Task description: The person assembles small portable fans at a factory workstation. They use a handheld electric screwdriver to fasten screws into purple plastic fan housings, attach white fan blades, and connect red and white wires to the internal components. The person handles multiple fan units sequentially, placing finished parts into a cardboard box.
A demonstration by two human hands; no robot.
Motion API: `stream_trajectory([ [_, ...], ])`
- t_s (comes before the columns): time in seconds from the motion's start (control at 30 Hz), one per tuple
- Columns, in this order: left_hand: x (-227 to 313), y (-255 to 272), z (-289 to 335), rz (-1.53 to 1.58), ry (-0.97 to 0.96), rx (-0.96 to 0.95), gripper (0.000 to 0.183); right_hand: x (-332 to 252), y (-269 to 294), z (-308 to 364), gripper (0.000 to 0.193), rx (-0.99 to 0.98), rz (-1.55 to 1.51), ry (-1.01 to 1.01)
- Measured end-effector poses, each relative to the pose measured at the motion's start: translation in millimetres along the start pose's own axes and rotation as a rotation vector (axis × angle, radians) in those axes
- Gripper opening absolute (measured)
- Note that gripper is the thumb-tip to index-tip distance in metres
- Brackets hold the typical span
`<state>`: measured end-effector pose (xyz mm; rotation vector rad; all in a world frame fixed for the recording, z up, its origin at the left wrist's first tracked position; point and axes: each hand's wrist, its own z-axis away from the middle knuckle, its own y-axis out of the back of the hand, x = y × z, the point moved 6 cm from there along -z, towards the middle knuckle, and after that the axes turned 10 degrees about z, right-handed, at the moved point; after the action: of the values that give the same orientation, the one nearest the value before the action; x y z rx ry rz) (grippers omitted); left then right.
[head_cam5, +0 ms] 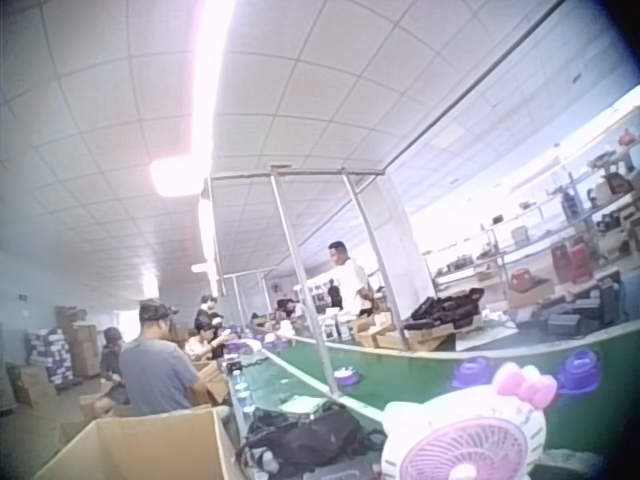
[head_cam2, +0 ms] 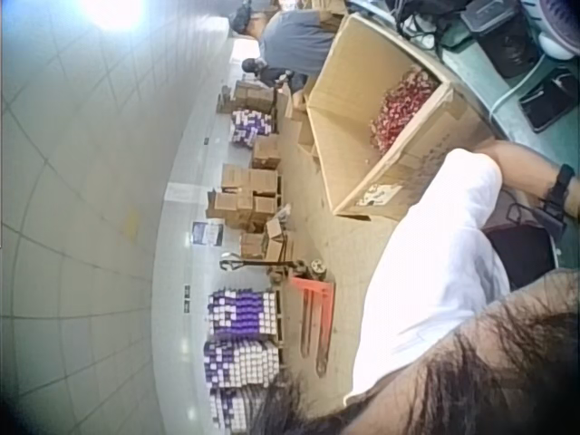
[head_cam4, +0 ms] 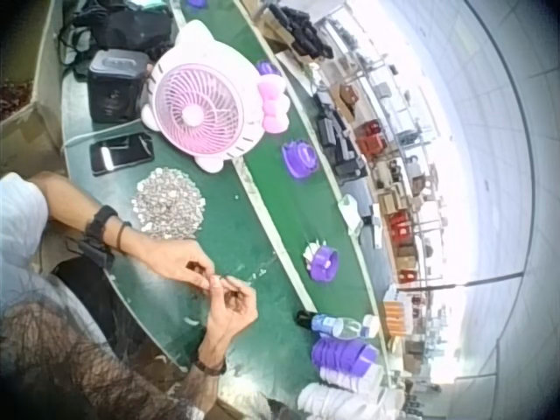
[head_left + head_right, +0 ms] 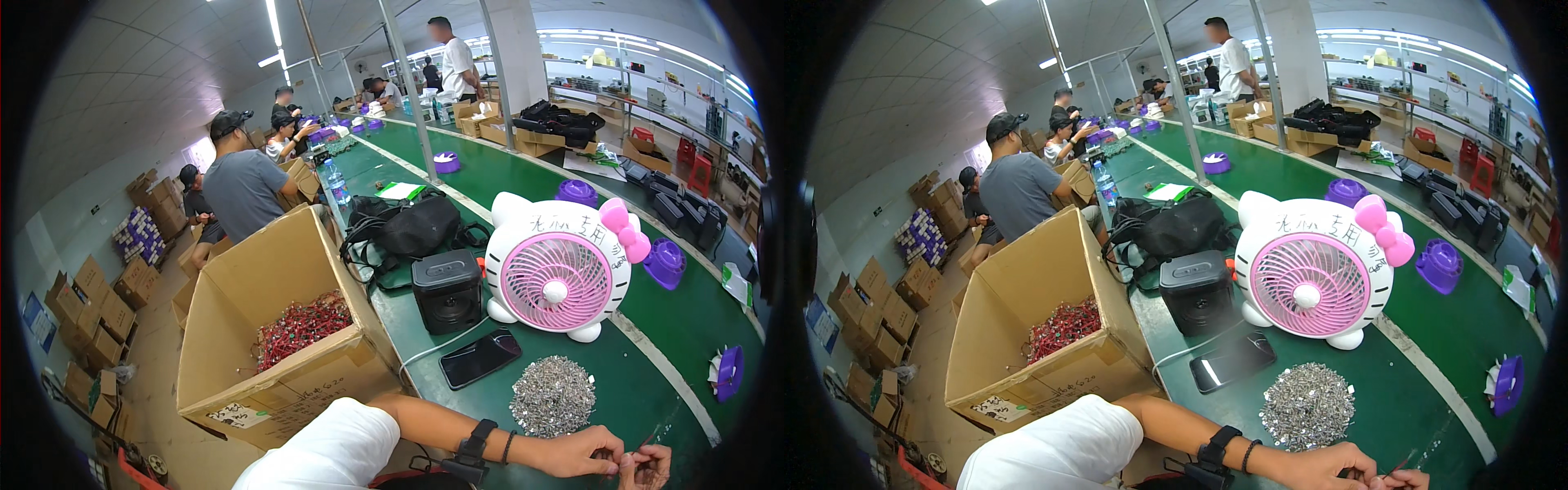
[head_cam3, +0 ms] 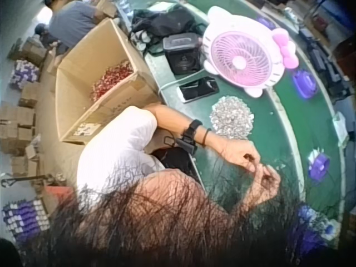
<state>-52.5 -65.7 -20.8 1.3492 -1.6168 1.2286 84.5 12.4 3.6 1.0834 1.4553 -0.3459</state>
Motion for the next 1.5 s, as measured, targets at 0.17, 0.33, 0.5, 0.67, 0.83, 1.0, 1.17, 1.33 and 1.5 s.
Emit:
stream_trajectory([
  [0.17, -2.7, -2.3, 0.6, 0.082, 0.029, -0.014, 0.016, 4.2, -2.6, -0.6, 0.031, -0.002, -0.102, -0.048],
  [0.33, -8.2, 4.6, -2.4, -0.014, -0.005, -0.002, 0.02, -10.5, -5.4, -3.9, 0.035, -0.021, -0.062, -0.118],
  [0.5, -10.9, 6.0, -2.9, -0.011, -0.007, 0.038, 0.023, -21.6, -10.7, -6.9, 0.036, -0.103, -0.091, 0.029],
  [0.67, -11.2, 4.1, -1.4, -0.053, 0.0, -0.02, 0.017, -12.4, -2.5, -4.8, 0.032, -0.065, 0.021, 0.045],
  [0.83, -8.4, 2.4, 5.2, -0.019, -0.058, 0.052, 0.017, -7.4, -6.3, -1.4, 0.033, -0.013, -0.081, 0.049],
  [1.0, -0.5, 2.6, -0.9, -0.049, 0.065, -0.066, 0.025, 14.8, -6.6, -11.3, 0.046, 0.063, -0.244, -0.003],
  [1.17, 5.2, 6.2, 4.9, -0.031, 0.078, -0.036, 0.024, -12.5, -19.3, -14.4, 0.038, -0.016, -0.332, -0.023],
  [1.33, 0.1, 5.9, 1.3, 0.028, 0.158, -0.041, 0.024, -2.7, -16.9, -7.6, 0.014, -0.024, -0.345, -0.052],
  [1.5, 2.1, 8.6, 4.2, -0.029, 0.143, 0.022, 0.023, -13.6, -22.2, -8.9, 0.013, -0.048, -0.347, 0.001],
])
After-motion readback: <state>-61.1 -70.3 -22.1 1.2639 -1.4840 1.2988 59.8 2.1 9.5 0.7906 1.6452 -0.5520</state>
